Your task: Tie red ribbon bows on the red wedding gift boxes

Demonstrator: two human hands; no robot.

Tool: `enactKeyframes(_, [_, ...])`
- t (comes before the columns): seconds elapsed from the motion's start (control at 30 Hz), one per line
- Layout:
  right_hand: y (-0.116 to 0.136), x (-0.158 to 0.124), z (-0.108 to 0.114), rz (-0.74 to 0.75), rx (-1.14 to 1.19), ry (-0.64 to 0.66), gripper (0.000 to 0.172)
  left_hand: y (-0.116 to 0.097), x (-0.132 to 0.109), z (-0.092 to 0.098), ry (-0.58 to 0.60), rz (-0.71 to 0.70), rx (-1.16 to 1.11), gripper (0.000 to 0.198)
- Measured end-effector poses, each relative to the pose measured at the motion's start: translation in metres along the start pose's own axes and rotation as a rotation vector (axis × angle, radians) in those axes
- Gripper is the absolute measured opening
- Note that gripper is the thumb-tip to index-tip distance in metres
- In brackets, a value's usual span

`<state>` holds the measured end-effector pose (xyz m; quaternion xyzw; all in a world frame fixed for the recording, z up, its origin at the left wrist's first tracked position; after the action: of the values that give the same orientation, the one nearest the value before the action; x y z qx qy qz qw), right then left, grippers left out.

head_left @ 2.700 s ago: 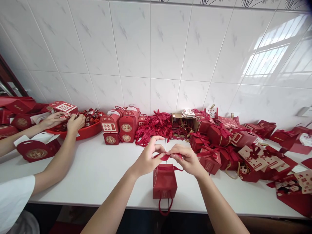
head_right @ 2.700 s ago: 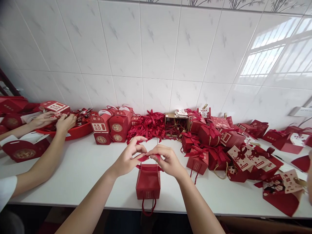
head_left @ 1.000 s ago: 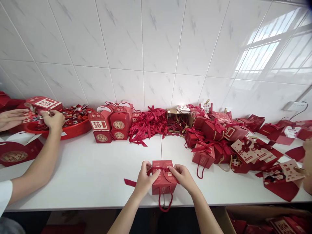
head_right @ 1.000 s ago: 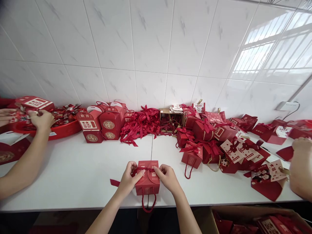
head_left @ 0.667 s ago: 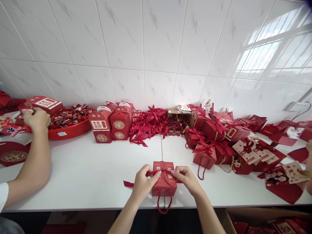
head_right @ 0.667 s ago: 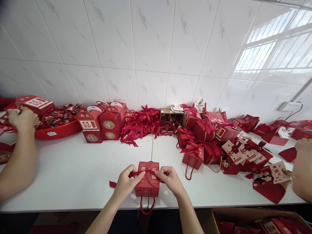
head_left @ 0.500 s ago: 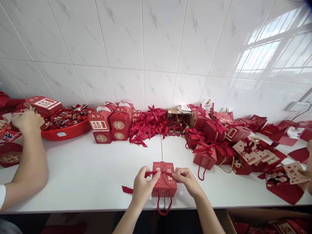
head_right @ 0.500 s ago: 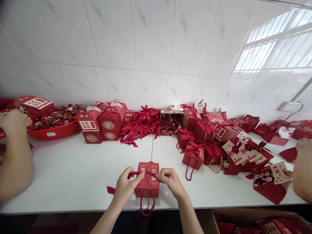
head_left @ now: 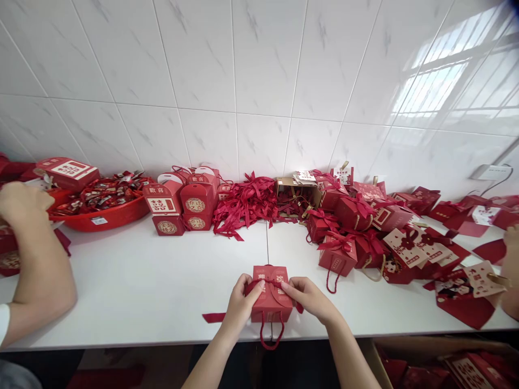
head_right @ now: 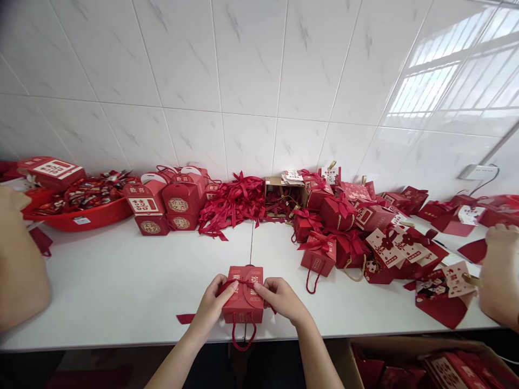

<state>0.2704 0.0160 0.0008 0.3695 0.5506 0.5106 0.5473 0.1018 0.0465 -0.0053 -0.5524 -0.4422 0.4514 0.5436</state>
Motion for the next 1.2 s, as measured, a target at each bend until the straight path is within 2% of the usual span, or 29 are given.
enactKeyframes(0.1, [-0.001, 0.005, -0.005, -0.023, 0.058, -0.061, 0.050, -0.003, -0.002, -0.002, 0.039, 0.005, -0.036, 0.037])
enactKeyframes(0.3, [-0.007, 0.011, -0.007, -0.010, 0.136, -0.097, 0.050, -0.007, -0.003, -0.001, 0.070, -0.008, -0.037, 0.035])
enactKeyframes(0.53, [-0.012, 0.006, -0.002, 0.032, 0.313, 0.013, 0.047, -0.002, -0.002, -0.001, 0.042, 0.014, -0.079, 0.041])
enactKeyframes(0.77, [-0.014, 0.009, 0.003, 0.028, 0.373, 0.055, 0.046, -0.013, -0.003, 0.007, -0.083, -0.066, 0.107, 0.043])
enactKeyframes(0.97, [-0.023, 0.018, 0.006, 0.017, 0.396, 0.052, 0.045, 0.002, 0.001, 0.007, -0.007, 0.000, 0.088, 0.043])
enactKeyframes(1.07, [-0.022, 0.015, 0.008, 0.024, 0.376, 0.036, 0.045, -0.001, 0.001, 0.011, -0.006, -0.061, 0.205, 0.036])
enactKeyframes(1.13, [-0.019, 0.009, 0.012, 0.010, 0.292, 0.020, 0.045, -0.011, 0.000, 0.017, -0.087, -0.150, 0.345, 0.033])
enactKeyframes(1.2, [-0.015, 0.002, 0.015, -0.011, 0.131, 0.020, 0.055, -0.025, -0.004, 0.022, -0.186, -0.267, 0.465, 0.034])
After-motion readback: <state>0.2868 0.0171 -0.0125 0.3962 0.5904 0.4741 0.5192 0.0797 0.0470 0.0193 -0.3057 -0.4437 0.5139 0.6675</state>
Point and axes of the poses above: each hand's wrist, its own x-axis towards the middle knuckle, its own z-axis out of the back of the hand, y = z × x, the point moved 6 cm from there along x, towards the middle knuckle, and after that the axes turned 5 degrees about -z, right-handed, at the moved point
